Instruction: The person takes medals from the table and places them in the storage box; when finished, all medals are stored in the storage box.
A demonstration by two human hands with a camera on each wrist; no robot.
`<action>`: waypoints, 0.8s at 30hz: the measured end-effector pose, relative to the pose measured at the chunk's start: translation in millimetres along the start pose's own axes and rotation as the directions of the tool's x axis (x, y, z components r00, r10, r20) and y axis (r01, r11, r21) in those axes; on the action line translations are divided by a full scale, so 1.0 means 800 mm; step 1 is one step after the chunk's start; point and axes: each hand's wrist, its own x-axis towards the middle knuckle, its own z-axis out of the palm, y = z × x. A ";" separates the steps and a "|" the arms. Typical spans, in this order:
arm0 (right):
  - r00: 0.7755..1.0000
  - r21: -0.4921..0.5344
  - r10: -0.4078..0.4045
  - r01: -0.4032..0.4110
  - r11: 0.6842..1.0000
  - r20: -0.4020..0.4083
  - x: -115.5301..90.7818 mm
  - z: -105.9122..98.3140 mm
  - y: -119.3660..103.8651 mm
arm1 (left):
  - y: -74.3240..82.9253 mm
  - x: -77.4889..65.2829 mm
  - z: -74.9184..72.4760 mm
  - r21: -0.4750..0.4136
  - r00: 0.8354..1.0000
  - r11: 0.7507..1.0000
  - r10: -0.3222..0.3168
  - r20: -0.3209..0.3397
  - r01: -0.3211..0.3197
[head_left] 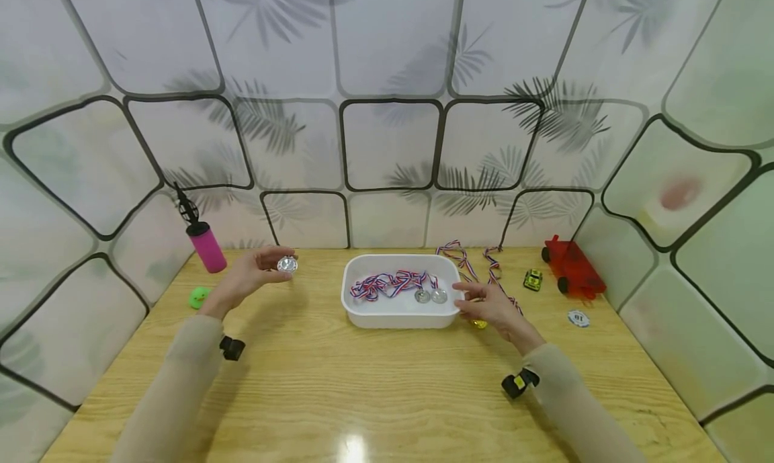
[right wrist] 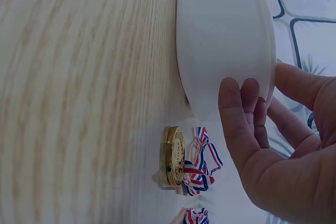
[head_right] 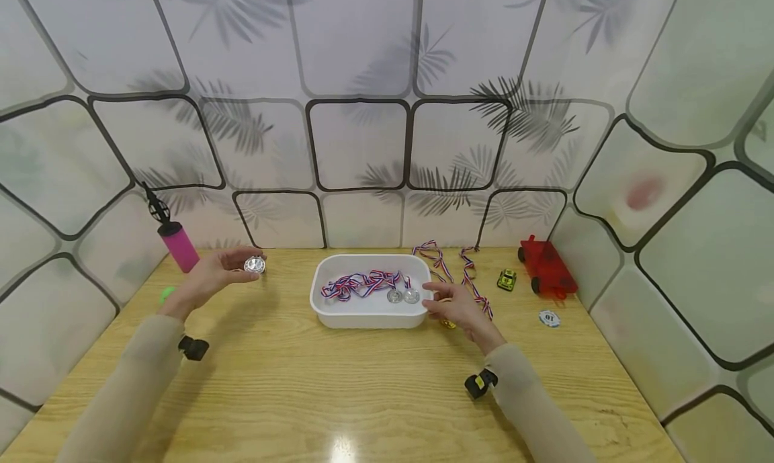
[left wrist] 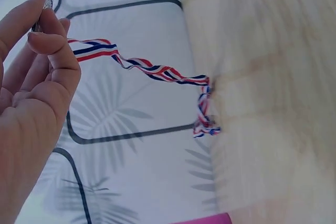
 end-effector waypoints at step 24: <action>1.000 -0.013 0.002 -0.001 1.000 0.012 -0.004 0.002 -0.005 | 0.086 0.033 0.011 -0.014 0.972 0.985 0.169 -0.162 -0.174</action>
